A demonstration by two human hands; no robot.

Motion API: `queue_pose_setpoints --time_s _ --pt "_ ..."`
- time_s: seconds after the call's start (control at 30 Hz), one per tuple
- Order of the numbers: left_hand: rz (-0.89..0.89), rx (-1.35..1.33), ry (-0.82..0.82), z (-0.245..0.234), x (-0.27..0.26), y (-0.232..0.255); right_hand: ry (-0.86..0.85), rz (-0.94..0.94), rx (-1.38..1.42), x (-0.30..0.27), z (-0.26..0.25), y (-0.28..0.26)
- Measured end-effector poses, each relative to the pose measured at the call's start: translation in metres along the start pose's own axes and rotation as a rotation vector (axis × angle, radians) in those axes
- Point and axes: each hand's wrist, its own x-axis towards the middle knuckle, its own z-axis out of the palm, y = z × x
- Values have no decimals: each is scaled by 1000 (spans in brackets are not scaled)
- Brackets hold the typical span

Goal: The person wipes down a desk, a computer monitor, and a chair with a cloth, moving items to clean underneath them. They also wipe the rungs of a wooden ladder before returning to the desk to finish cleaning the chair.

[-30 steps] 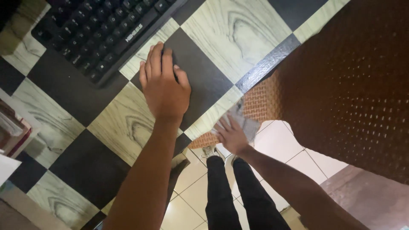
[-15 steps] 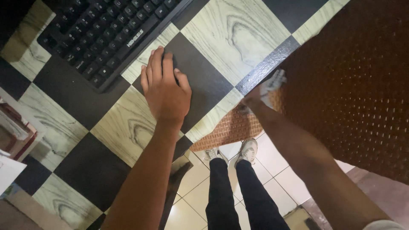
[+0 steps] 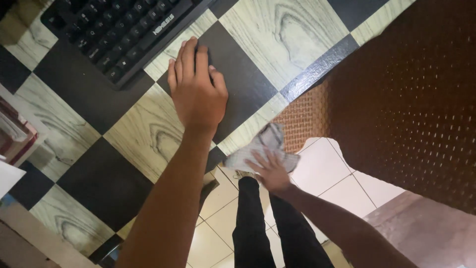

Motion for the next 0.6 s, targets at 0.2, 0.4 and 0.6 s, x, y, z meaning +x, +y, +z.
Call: queue_pose_setpoints --time_s 0.2,0.4,0.6 --pt "18 18 -2 0 0 -2 -288 168 -265 -7 -27 94" --pt "21 23 3 2 -1 -3 -38 481 -91 81 -50 114" --pt "8 18 -17 1 1 -1 -75 603 -97 102 -16 52"
